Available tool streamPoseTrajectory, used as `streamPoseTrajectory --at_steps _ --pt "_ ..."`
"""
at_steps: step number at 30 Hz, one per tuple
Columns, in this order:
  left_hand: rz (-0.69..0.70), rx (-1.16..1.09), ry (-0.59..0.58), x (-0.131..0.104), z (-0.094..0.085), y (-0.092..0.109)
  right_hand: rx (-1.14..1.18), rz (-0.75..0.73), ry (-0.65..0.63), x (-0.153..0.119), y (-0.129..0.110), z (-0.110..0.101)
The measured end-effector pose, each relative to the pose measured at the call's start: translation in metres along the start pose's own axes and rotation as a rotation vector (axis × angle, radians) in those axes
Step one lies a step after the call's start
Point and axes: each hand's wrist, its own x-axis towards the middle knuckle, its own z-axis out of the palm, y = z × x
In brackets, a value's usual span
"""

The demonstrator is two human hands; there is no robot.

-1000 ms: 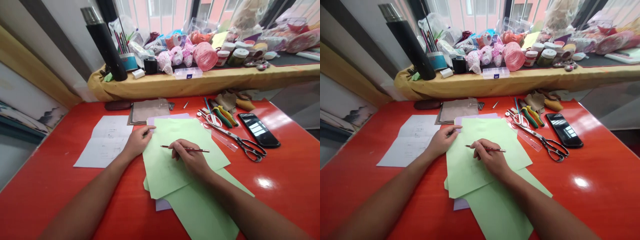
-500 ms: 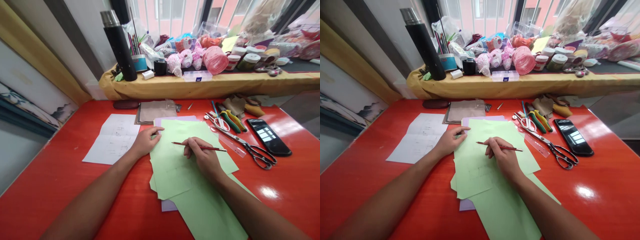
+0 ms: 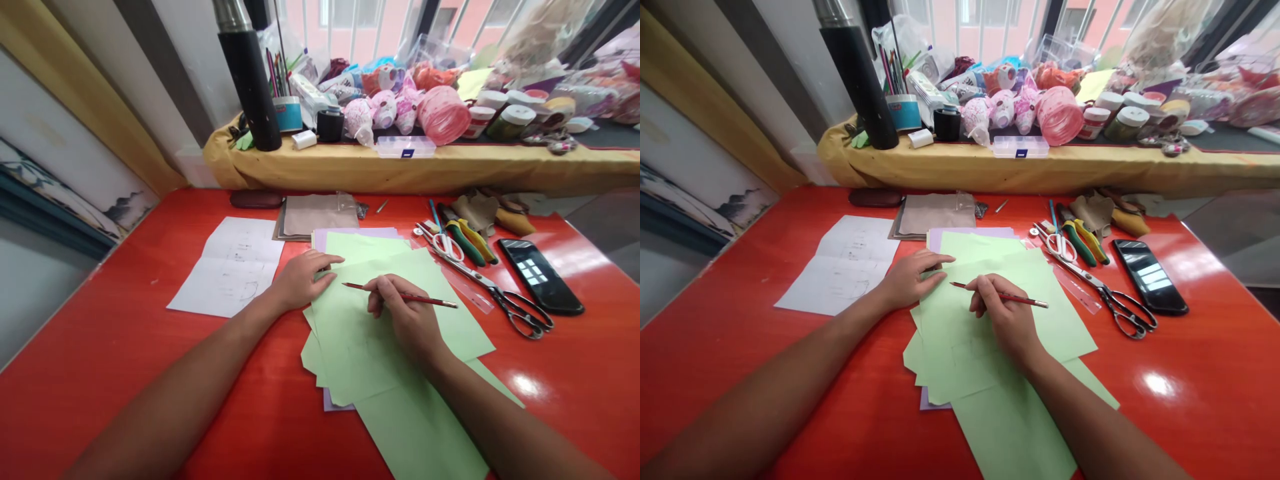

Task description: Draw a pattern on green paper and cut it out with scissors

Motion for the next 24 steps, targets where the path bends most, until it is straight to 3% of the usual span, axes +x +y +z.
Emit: streamPoseTrajectory --at_steps 10,16,24 --pt "0.010 0.042 0.002 0.002 0.004 -0.007 0.005 0.051 0.057 0.005 -0.002 0.008" --pt "0.003 0.022 0.012 0.002 0.004 -0.008 -0.084 -0.021 -0.038 -0.007 -0.017 0.002" --pt "-0.024 0.012 0.015 0.004 0.005 -0.008 -0.054 -0.004 0.015 -0.021 -0.002 0.004"
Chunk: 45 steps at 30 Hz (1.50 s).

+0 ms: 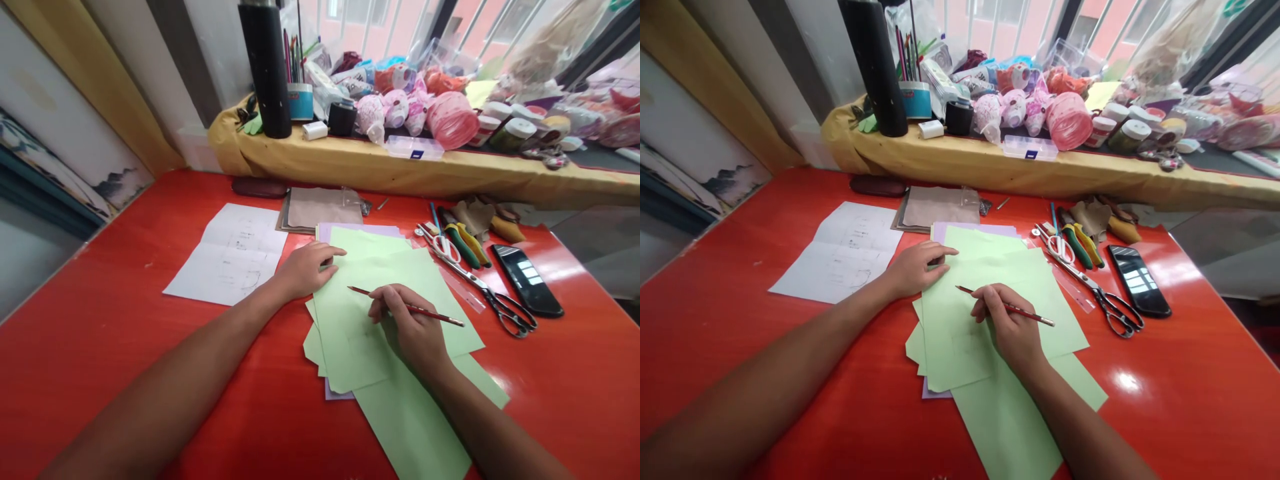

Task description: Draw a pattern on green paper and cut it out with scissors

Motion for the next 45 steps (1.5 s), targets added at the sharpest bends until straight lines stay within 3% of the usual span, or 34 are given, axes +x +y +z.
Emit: streamPoseTrajectory --at_steps 10,19,45 --pt "-0.096 -0.098 -0.009 0.0030 -0.0026 0.0022 -0.088 -0.006 -0.082 0.0020 0.0043 0.0003" --pt "-0.145 -0.127 -0.009 0.0029 -0.0059 0.0078 -0.110 0.015 -0.080 0.0026 0.0039 0.0016" --pt "-0.159 -0.135 -0.003 0.0036 -0.0055 0.0077 -0.209 0.031 -0.092 0.0021 0.0032 0.0039"
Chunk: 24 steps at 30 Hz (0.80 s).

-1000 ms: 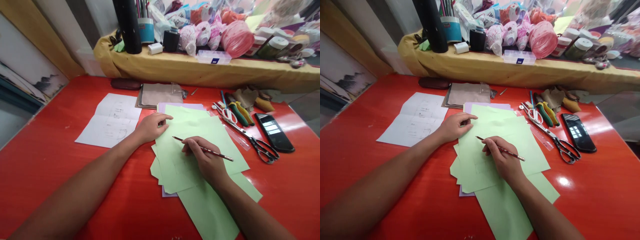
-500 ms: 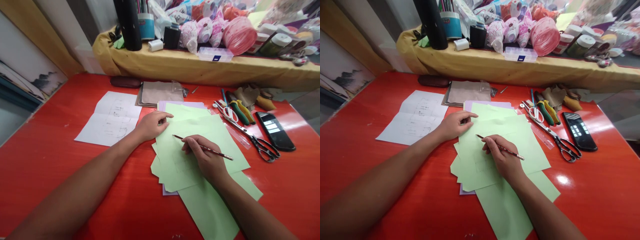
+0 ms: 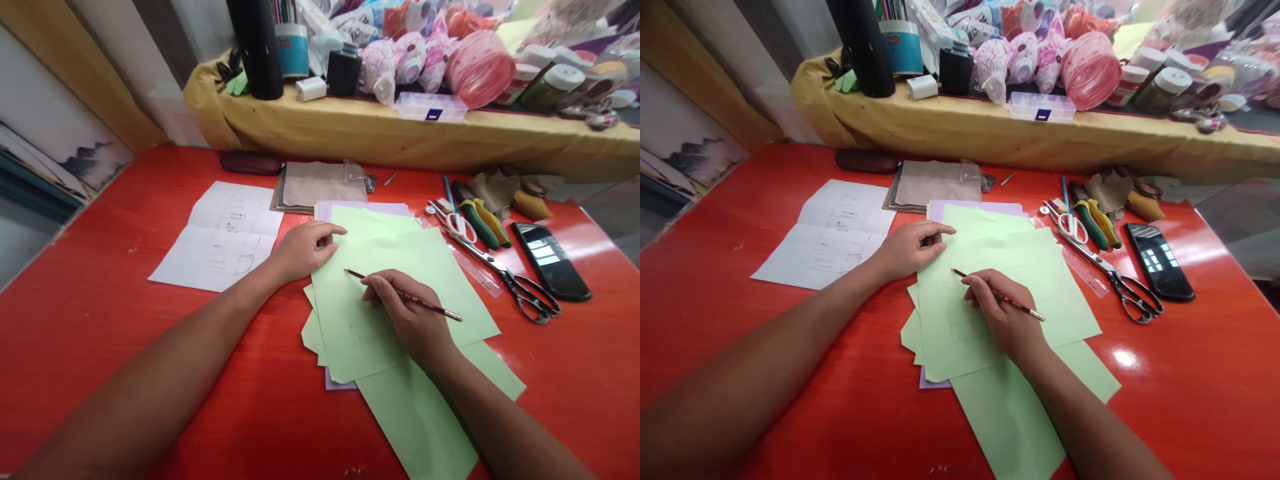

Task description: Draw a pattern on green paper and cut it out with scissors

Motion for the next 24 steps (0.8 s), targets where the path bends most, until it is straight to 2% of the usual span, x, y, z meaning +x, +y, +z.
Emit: streamPoseTrajectory --at_steps 19,24 --pt "0.001 -0.010 -0.005 0.0001 0.0003 -0.0003 -0.006 -0.020 -0.003 -0.0004 -0.0016 0.0001" --pt "-0.003 -0.005 -0.002 -0.0002 -0.0011 0.0015 0.073 -0.033 0.083 -0.0024 -0.0031 -0.0026"
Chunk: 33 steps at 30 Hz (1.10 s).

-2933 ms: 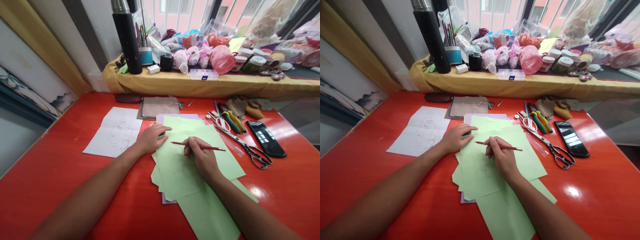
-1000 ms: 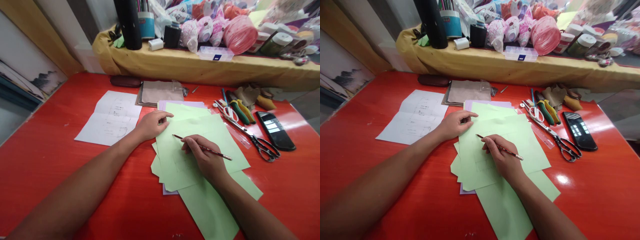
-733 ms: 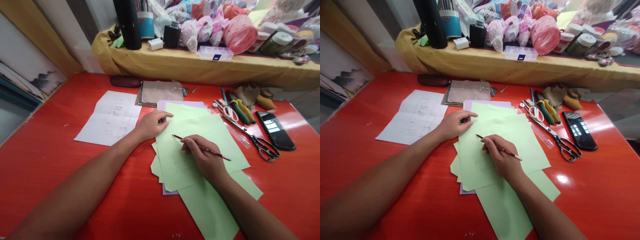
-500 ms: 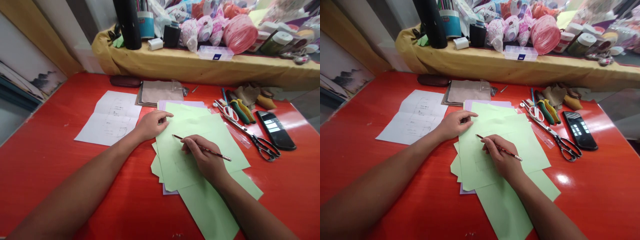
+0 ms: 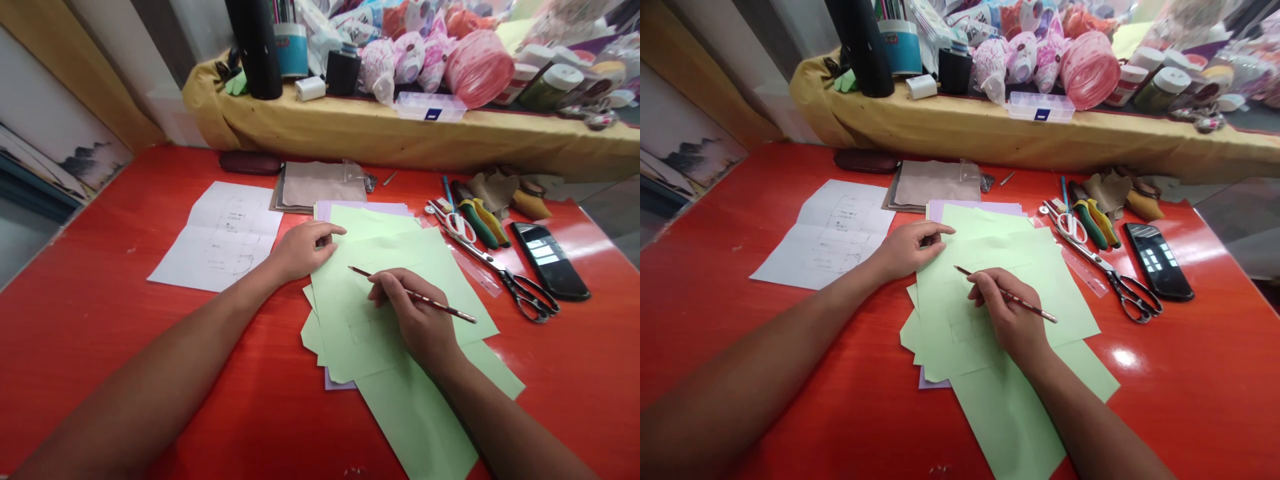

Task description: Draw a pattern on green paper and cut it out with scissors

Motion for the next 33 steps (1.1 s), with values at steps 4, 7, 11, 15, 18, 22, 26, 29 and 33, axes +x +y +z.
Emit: streamPoseTrajectory --at_steps 4,7,11,15,18,22,26,29,33 --pt "-0.009 -0.001 -0.003 -0.0004 -0.0008 0.0010 0.066 0.010 0.098 0.0011 0.0017 -0.0046" --pt "-0.017 -0.009 -0.001 -0.0007 -0.0006 0.0007 0.077 0.024 0.104 0.0021 0.0029 -0.0066" --pt "-0.011 -0.012 0.000 -0.0008 0.0000 -0.0003 0.068 0.017 0.085 0.0020 0.0026 -0.0069" --pt "-0.009 -0.020 0.005 -0.0006 0.0003 -0.0011 0.064 0.027 0.079 0.0016 0.0012 -0.0067" --pt "-0.010 -0.024 0.004 -0.0003 0.0005 -0.0018 0.063 0.025 0.064 0.0010 0.0006 -0.0066" --pt "-0.003 -0.020 0.007 -0.0002 0.0006 -0.0025 0.067 0.020 0.053 0.0003 0.0017 -0.0063" --pt "0.004 -0.011 0.009 0.0000 0.0002 -0.0021 0.057 -0.007 0.012 -0.0002 0.0037 -0.0053" --pt "0.005 -0.009 0.010 0.0003 0.0002 -0.0019 0.018 -0.030 -0.053 -0.0010 0.0044 -0.0038" --pt "0.005 -0.006 0.007 0.0006 0.0005 -0.0021 -0.024 -0.046 -0.101 -0.0013 0.0032 -0.0018"
